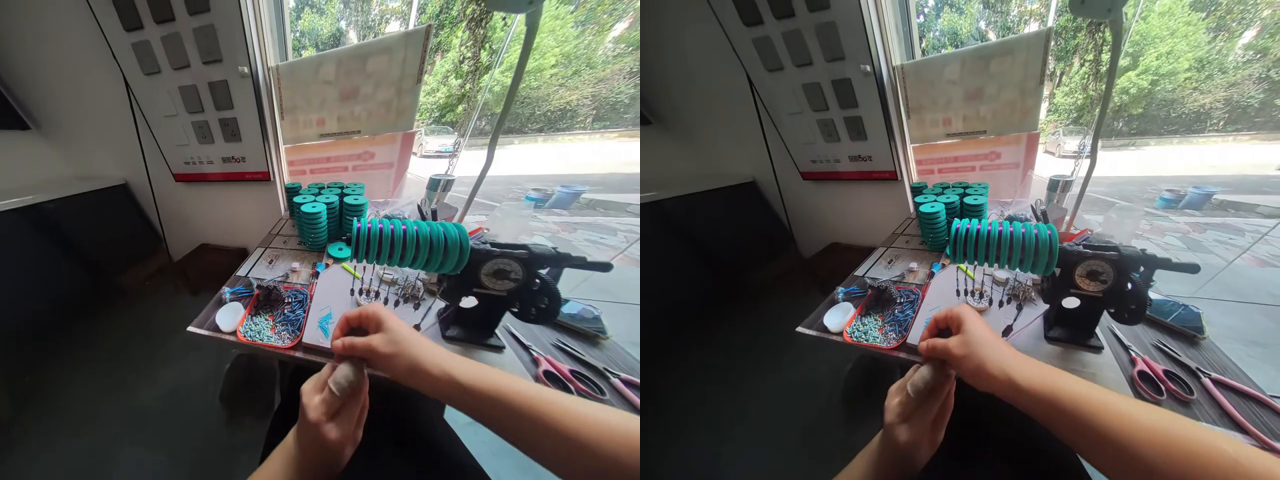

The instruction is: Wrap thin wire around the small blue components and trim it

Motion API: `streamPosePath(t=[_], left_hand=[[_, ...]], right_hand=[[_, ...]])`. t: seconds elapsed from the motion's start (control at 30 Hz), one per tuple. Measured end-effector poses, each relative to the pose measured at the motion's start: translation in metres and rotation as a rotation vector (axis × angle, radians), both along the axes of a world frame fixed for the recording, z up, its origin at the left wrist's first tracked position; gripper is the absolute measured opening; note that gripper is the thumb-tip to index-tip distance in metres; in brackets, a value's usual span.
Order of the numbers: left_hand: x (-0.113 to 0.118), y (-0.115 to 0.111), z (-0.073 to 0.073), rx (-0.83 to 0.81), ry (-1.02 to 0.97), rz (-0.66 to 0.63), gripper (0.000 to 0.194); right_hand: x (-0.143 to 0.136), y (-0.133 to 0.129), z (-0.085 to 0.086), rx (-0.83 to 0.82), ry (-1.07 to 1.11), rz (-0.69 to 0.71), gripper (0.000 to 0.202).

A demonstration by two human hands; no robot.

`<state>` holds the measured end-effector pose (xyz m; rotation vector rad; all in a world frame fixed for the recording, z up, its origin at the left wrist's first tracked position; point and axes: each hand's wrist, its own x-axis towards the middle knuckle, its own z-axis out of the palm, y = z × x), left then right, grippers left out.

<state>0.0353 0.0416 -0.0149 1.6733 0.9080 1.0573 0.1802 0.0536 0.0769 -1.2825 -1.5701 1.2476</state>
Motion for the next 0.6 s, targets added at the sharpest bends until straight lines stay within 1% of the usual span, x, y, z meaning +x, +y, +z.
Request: streamPosePath(t=[0.07,0.1,0.13,0.17,0.2,0.23,0.27,0.3,0.33,0.4,0.5,0.53,0.57,0.6], left_hand=[[0.003,-0.001,0.011,-0.061,-0.041,-0.040,0.010],[0.006,-0.001,0.018,-0.139,-0.077,-0.054,0.010],[0.008,-0.002,0.025,-0.270,-0.124,-0.070,0.012],[0.011,-0.001,0.031,-0.463,-0.192,-0.083,0.013],[0.013,0.000,0.035,-0.689,-0.267,-0.097,0.011],[0.014,0.001,0.038,-0.907,-0.338,-0.109,0.010],[0.015,0.002,0.040,-1.084,-0.394,-0.116,0.011],[0.016,0.003,0.040,-1.204,-0.430,-0.117,0.013],[0.016,0.003,0.039,-1.264,-0.444,-0.110,0.015],[0.016,0.003,0.036,-1.270,-0.434,-0.110,0.016],[0.016,0.003,0.035,-1.239,-0.420,-0.110,0.013],[0.016,0.003,0.036,-1.159,-0.384,-0.125,0.011],[0.016,0.003,0.036,-1.015,-0.321,-0.143,0.010],[0.015,0.003,0.037,-0.818,-0.232,-0.164,0.011]], right_hand=[[0.001,-0.003,-0.003,0.004,-0.029,0.004,0.007],[0.004,-0.011,-0.006,0.073,-0.075,-0.025,0.006],[0.008,-0.021,-0.010,0.183,-0.139,-0.065,0.006],[0.013,-0.032,-0.015,0.414,-0.266,-0.134,0.010],[0.018,-0.043,-0.020,0.697,-0.423,-0.164,0.012],[0.023,-0.053,-0.026,0.949,-0.573,-0.155,0.017],[0.026,-0.062,-0.032,1.127,-0.705,-0.115,0.022],[0.028,-0.068,-0.039,1.223,-0.812,-0.065,0.027],[0.029,-0.071,-0.046,1.267,-0.877,-0.045,0.030],[0.026,-0.072,-0.058,1.268,-0.930,-0.052,0.033],[0.020,-0.071,-0.069,1.258,-0.901,-0.078,0.036],[0.018,-0.072,-0.071,1.257,-0.882,-0.080,0.038],[0.016,-0.073,-0.072,1.247,-0.860,-0.076,0.039],[0.014,-0.075,-0.072,1.221,-0.832,-0.062,0.041]])
